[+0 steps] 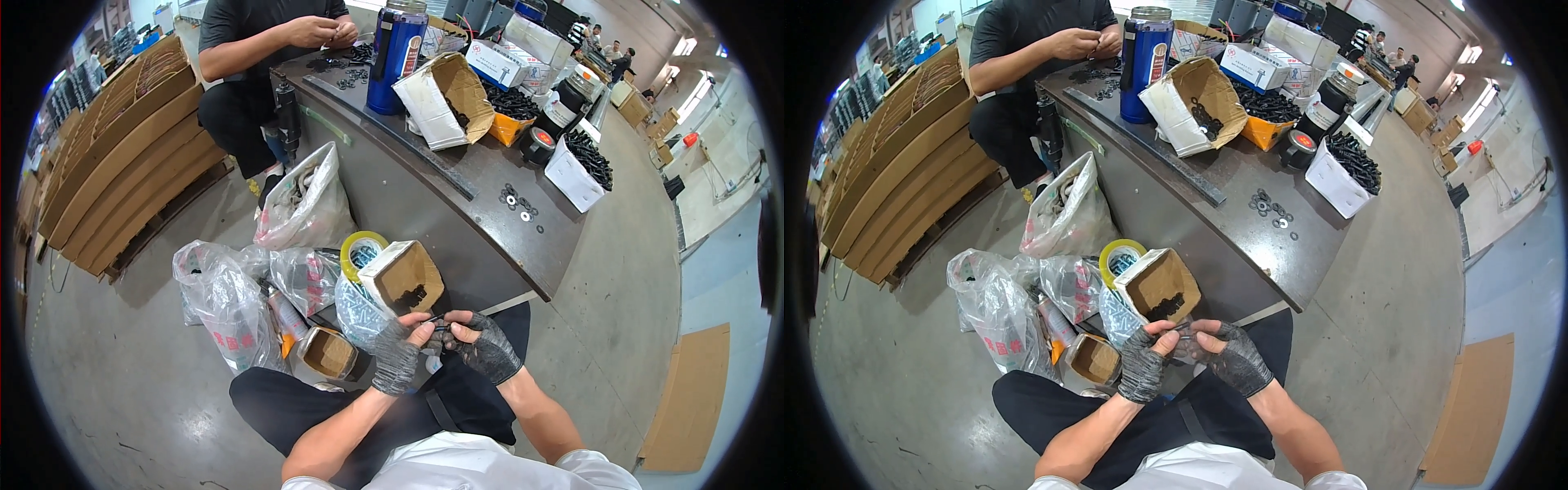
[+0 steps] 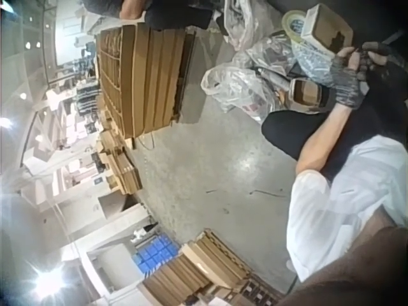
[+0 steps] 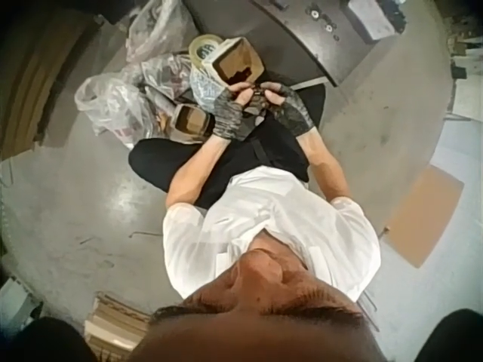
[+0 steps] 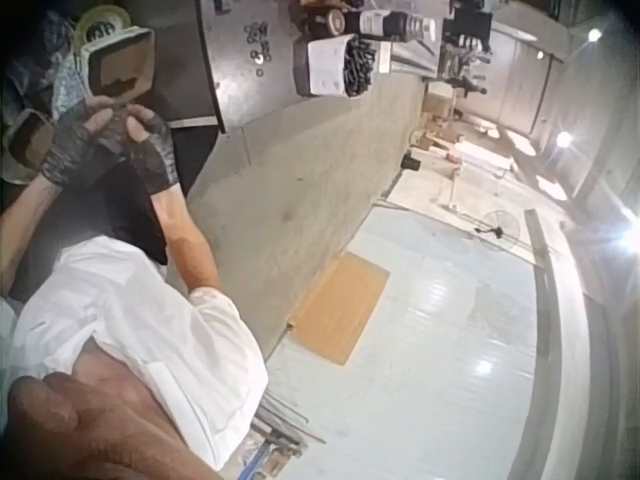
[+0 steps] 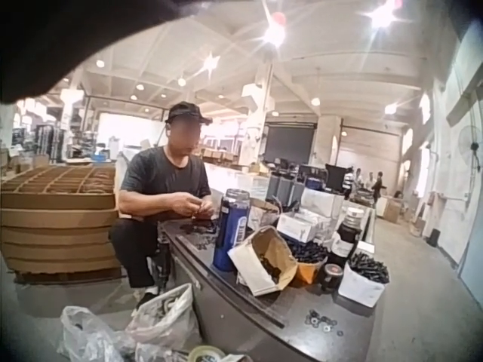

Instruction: Threading black plastic components onto a metal rod at a factory workbench.

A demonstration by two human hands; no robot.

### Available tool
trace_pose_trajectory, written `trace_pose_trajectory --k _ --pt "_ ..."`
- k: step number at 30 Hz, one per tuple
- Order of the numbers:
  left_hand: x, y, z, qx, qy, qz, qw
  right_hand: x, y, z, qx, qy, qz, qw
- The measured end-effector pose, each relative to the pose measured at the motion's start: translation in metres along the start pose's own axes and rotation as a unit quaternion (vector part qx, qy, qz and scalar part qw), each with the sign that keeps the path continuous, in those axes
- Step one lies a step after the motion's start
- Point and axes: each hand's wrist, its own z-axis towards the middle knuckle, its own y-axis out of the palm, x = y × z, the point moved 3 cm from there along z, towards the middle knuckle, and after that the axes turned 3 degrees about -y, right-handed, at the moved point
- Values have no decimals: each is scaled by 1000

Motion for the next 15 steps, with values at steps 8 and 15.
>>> trace_pose_trajectory --k 8,15 --pt "-19 2 2 20 -98 -198 975 -12 27 -5 42 -423 -517 743" --pt "-29 1 4 -22 -99 -227 968 -13 35 -11 38 -395 -566 723"
